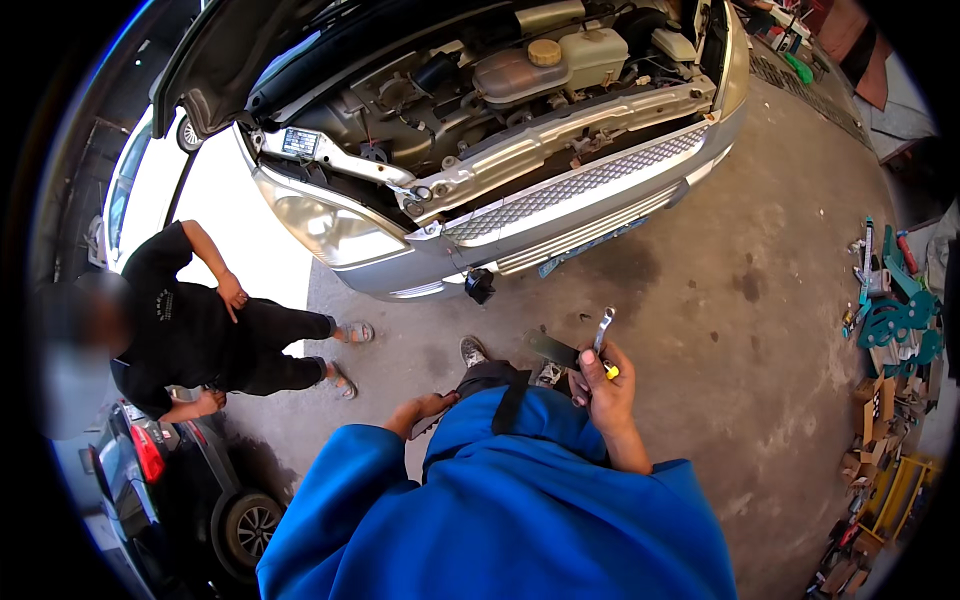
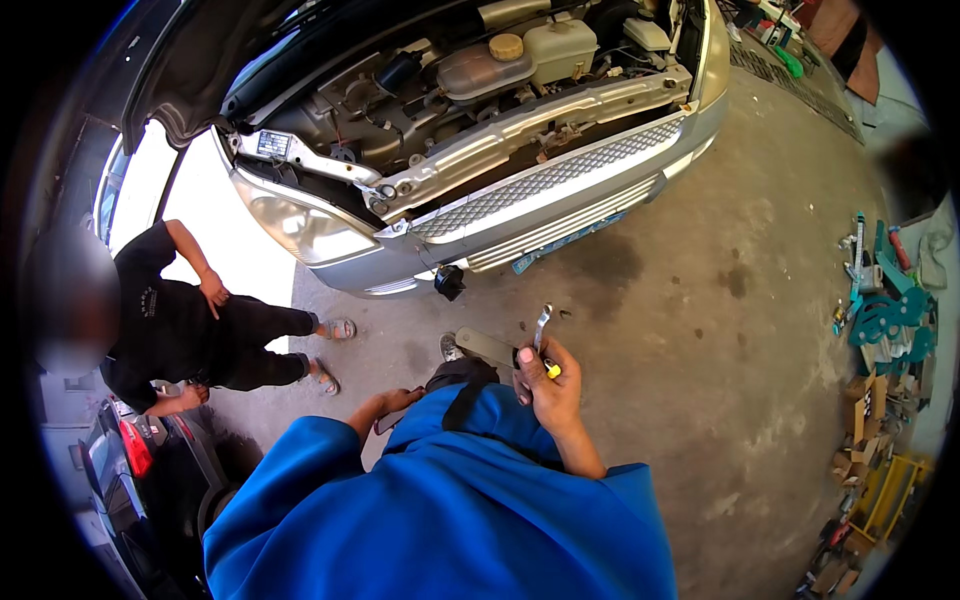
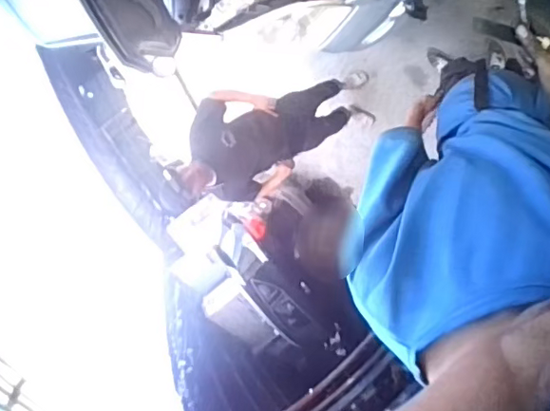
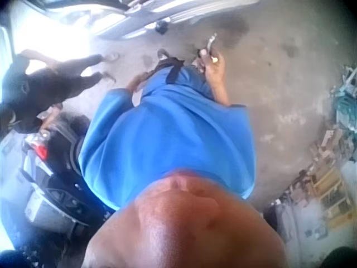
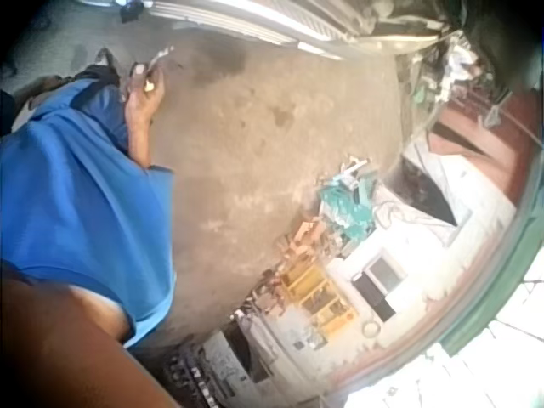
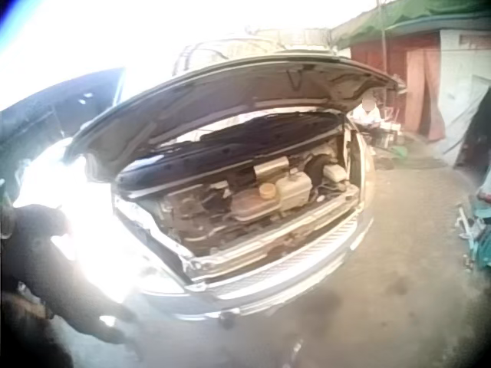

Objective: The person installs a car horn by connecting electrical wires and tightening a bolt with a wrench to secure the unit to the front of the vehicle chassis.

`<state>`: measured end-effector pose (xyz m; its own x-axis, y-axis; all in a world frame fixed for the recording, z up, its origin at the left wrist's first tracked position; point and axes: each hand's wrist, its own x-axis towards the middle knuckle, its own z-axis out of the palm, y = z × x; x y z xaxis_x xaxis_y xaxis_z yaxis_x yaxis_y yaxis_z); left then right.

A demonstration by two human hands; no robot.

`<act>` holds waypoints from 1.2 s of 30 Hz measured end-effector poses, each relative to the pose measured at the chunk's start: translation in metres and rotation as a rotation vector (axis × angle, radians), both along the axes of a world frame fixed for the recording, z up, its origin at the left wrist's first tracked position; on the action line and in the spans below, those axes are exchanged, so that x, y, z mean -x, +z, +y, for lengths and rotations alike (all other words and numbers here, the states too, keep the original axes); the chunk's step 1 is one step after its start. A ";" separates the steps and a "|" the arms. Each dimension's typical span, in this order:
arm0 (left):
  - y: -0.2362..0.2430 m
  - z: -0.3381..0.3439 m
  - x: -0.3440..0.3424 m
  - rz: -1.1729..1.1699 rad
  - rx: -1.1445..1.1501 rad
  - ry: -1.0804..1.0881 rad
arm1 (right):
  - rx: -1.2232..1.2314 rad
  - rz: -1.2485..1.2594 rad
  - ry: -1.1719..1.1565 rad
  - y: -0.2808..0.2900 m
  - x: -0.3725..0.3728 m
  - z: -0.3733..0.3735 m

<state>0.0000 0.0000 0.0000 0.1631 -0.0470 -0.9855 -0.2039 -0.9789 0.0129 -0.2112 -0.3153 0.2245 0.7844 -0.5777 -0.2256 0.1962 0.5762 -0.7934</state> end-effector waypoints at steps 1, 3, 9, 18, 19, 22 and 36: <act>0.026 0.004 -0.001 0.149 -0.059 0.147 | -0.002 -0.007 0.010 -0.001 -0.004 0.001; 0.082 -0.007 0.004 0.256 -0.089 0.085 | 0.004 -0.005 0.024 0.000 -0.007 -0.002; 0.127 -0.009 -0.012 0.334 0.253 -0.102 | 0.023 0.029 0.046 -0.001 -0.020 0.007; -0.043 0.019 -0.016 0.081 0.830 -0.539 | 0.010 0.028 0.060 0.004 -0.038 0.037; -0.059 0.018 -0.024 0.094 0.784 -0.607 | 0.050 0.053 0.053 0.003 -0.038 0.038; -0.072 0.000 -0.036 0.112 0.716 -0.722 | 0.048 0.080 0.015 0.003 -0.040 0.042; 0.124 -0.071 -0.085 0.032 0.980 -0.164 | 0.160 0.272 -0.168 -0.010 -0.088 0.055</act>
